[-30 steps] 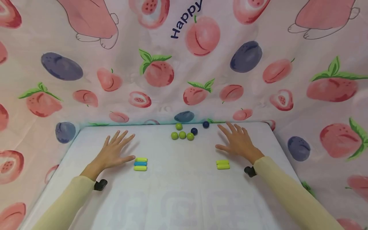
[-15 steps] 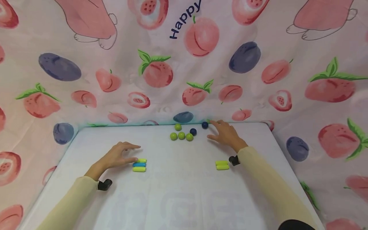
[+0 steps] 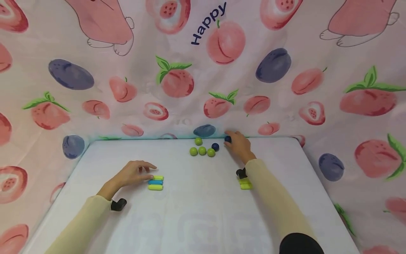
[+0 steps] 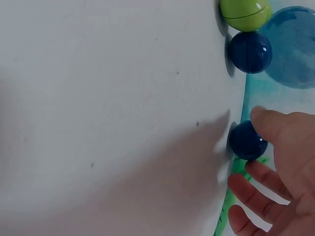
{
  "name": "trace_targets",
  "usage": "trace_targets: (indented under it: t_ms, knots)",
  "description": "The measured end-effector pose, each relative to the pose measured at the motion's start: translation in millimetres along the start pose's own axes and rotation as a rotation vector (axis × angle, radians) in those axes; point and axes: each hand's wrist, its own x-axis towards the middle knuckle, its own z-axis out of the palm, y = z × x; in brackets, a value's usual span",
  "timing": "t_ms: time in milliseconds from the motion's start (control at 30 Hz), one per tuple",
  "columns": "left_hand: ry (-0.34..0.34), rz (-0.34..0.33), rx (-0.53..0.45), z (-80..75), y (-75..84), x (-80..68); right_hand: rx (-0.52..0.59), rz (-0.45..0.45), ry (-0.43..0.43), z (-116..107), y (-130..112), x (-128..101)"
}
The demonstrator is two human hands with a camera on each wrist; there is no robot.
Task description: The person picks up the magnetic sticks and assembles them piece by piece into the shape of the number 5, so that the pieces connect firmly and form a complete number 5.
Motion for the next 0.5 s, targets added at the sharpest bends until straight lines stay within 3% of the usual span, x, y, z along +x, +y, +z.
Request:
trace_targets:
  t_ms: [500]
  knots:
    - [-0.013,-0.024,0.002,6.0,2.4,3.1,0.132,0.089,0.047,13.7,16.0,3.7]
